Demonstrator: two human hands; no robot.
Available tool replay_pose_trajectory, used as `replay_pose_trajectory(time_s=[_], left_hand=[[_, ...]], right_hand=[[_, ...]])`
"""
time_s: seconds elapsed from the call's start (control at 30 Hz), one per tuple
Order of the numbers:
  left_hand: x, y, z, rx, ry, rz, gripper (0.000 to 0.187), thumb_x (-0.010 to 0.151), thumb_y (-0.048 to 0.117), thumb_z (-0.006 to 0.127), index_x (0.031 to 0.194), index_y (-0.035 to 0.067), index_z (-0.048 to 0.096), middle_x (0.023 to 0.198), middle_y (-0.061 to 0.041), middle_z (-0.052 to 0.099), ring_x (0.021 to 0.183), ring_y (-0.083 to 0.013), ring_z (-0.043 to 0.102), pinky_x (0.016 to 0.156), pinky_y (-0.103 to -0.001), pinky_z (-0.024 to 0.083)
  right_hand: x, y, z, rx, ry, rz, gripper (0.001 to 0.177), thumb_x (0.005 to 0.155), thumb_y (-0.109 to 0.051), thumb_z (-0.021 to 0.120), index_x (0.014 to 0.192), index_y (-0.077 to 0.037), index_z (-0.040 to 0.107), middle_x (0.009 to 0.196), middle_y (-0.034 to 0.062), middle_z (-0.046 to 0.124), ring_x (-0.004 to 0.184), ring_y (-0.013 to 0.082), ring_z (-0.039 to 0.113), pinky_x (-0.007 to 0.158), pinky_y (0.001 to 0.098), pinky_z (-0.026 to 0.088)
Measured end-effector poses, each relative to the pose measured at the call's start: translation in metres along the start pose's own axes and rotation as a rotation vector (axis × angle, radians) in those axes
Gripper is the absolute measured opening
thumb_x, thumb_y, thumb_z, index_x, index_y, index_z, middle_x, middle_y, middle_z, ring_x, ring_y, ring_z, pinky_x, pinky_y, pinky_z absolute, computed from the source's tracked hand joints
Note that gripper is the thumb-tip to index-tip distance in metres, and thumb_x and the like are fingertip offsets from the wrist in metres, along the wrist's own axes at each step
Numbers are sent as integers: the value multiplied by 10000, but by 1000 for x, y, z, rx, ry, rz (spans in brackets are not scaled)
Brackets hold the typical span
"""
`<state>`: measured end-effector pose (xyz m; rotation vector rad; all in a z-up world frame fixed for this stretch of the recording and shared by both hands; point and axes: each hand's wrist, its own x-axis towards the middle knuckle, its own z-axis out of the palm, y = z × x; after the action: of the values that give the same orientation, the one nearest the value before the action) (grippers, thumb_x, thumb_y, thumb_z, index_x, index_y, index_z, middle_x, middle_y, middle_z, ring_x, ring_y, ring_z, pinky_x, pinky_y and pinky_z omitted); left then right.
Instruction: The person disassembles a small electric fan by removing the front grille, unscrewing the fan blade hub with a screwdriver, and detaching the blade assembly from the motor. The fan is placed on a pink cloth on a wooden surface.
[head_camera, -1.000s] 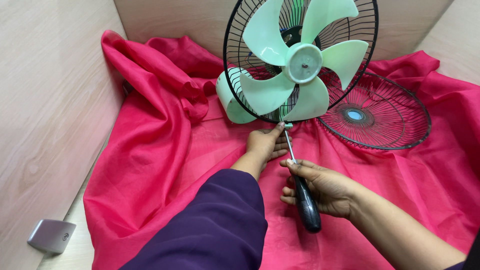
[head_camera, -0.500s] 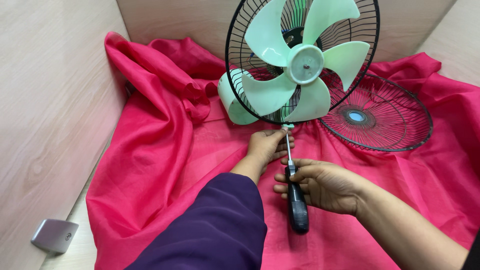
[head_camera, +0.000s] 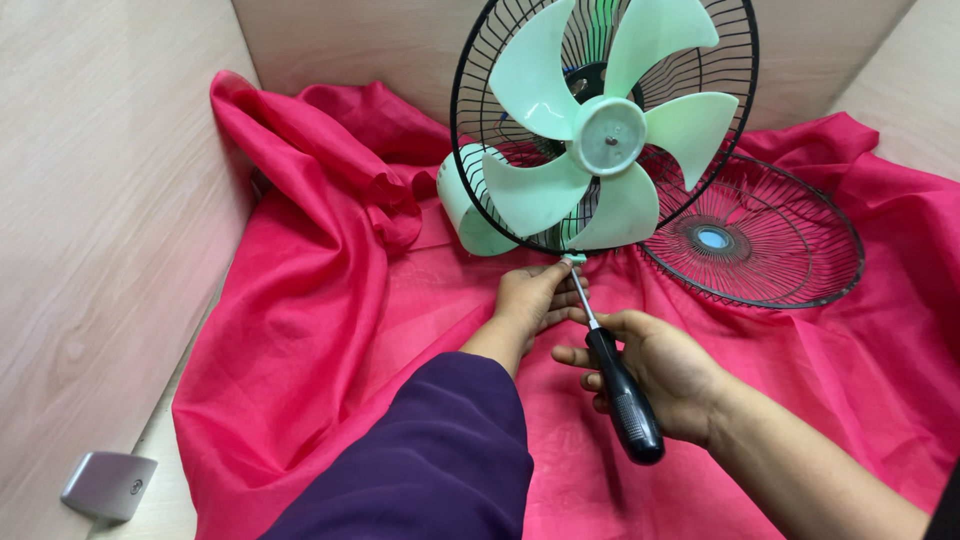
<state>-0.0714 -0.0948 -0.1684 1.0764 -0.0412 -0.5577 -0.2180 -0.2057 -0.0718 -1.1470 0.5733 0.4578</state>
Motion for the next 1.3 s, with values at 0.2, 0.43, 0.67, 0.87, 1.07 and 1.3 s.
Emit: replay_pose_trajectory(time_s=[0.2, 0.43, 0.67, 0.87, 1.07, 1.3], left_hand=[[-1, 0, 0, 6, -3, 3, 331, 978, 295, 639, 1118, -1, 693, 1035, -105, 764, 900, -200, 761, 702, -334, 609], [0, -3, -2, -12, -36, 24, 329, 1014, 264, 584, 1158, -14, 685, 1048, -124, 755, 926, -225, 753, 775, -340, 637], [0, 1, -4, -9, -53, -24, 343, 1023, 283, 554, 1189, 15, 688, 1079, -108, 756, 969, -218, 751, 832, -361, 620], [-2, 4, -3, -4, -50, -69, 364, 1027, 319, 543, 1182, 26, 694, 1102, -112, 760, 993, -219, 747, 841, -358, 611], [0, 4, -3, -13, -49, -88, 387, 1031, 356, 533, 1176, 35, 693, 1109, -122, 754, 999, -243, 749, 846, -380, 616], [4, 2, -2, 58, -37, -88, 376, 1021, 366, 537, 1181, 72, 707, 1115, -91, 757, 1004, -209, 745, 834, -366, 607]], right_hand=[[-1, 1, 4, 49, 45, -3, 369, 943, -238, 507, 1286, -161, 618, 1028, 99, 705, 737, 185, 624, 717, 359, 556], [8, 12, 5, -192, 142, -153, 459, 916, -287, 686, 1368, -247, 616, 951, 14, 617, 722, 127, 567, 674, 342, 524], [0, 10, 21, 60, 73, -89, 511, 951, -308, 491, 1455, -236, 443, 948, 88, 635, 675, 190, 594, 626, 372, 567], [-5, 10, 28, 71, 113, -53, 590, 916, -193, 577, 1483, -298, 449, 957, 86, 689, 720, 190, 649, 682, 354, 601], [11, 20, 19, -150, 197, -246, 667, 836, -157, 766, 1475, -218, 582, 910, 10, 661, 679, 106, 591, 569, 269, 493], [4, 14, 28, -171, 269, -153, 615, 866, -235, 702, 1463, -233, 556, 892, 17, 643, 649, 150, 572, 563, 312, 506]])
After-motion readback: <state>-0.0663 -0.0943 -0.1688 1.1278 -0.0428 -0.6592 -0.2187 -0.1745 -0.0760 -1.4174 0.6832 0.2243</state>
